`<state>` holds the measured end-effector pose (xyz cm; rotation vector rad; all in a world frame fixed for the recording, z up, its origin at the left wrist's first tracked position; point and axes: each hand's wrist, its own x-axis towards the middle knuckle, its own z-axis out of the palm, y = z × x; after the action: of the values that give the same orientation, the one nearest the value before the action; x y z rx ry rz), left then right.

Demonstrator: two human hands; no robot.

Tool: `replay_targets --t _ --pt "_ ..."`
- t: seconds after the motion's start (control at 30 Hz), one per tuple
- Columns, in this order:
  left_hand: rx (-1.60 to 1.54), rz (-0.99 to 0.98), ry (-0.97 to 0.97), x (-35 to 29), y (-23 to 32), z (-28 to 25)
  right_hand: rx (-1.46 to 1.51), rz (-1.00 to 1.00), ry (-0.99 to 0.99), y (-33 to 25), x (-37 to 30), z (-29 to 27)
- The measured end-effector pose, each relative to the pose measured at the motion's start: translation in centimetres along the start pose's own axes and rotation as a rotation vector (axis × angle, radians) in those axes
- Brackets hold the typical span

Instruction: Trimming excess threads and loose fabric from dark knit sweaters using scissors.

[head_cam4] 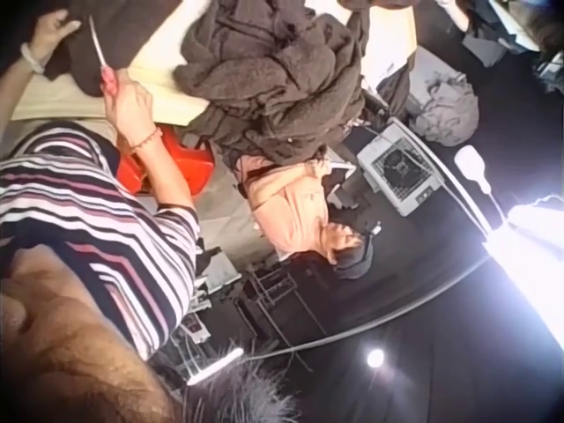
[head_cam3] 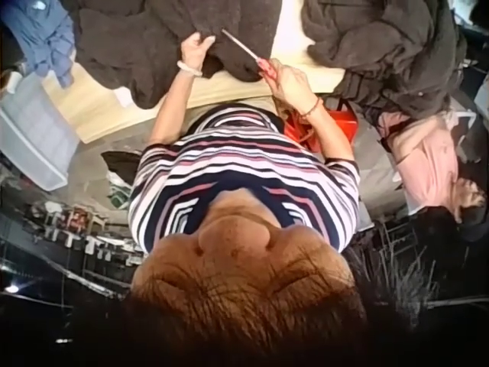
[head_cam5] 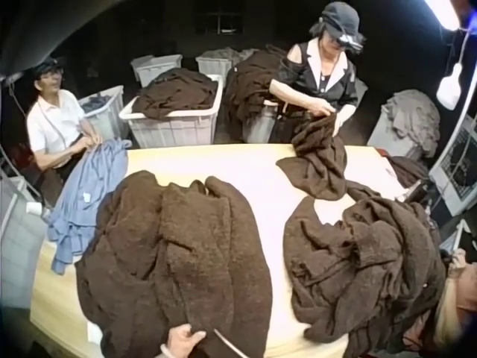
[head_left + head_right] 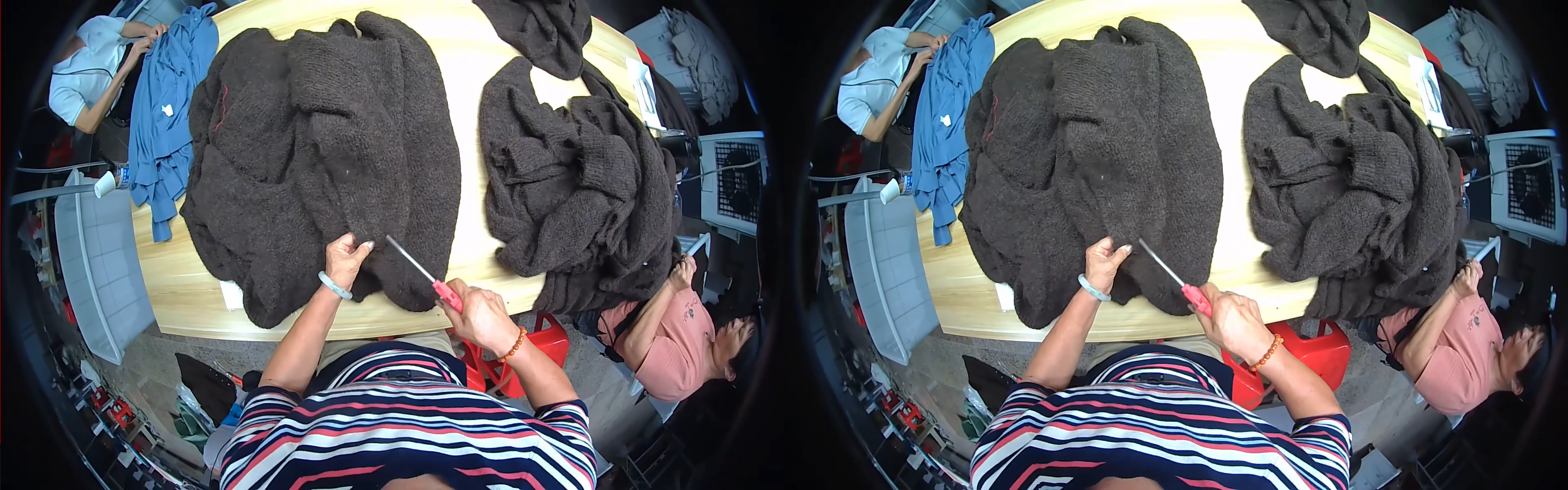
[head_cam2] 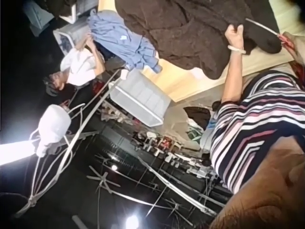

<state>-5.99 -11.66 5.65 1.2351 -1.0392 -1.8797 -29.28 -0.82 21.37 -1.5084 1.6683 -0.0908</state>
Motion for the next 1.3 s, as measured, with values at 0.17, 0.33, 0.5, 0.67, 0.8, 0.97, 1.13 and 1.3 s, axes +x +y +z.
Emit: replay_targets --t 0.17,0.33,0.5,0.67,0.8,0.97,1.13,1.3 --pt "-0.222 -0.008 0.044 0.7 2.2 1.6 0.041 -0.053 0.097 0.2 0.8 0.4" --pt "-0.021 -0.039 0.038 0.4 -0.6 -0.2 -0.113 -0.029 -0.025 -0.4 0.2 0.6" --pt "-0.063 -0.029 0.023 0.8 -0.2 -1.1 0.034 -0.047 0.037 -0.5 0.8 -0.4" --pt "-0.332 0.096 0.163 3.7 2.9 0.0 0.077 -0.076 0.105 -1.2 1.7 -0.2" --pt "-0.087 0.179 0.135 4.4 3.4 0.1 -0.025 -0.045 0.143 -2.4 3.3 -0.3" --pt "0.044 0.276 0.113 3.9 1.8 -1.3 -0.095 -0.167 0.113 -1.7 3.4 0.0" --pt "-0.089 0.158 0.107 4.5 3.3 -1.4 0.017 -0.116 0.18 -1.9 4.0 -1.3" --pt "-0.514 0.086 0.064 7.0 6.1 -1.2 0.036 -0.127 0.127 -2.4 4.3 -1.3"
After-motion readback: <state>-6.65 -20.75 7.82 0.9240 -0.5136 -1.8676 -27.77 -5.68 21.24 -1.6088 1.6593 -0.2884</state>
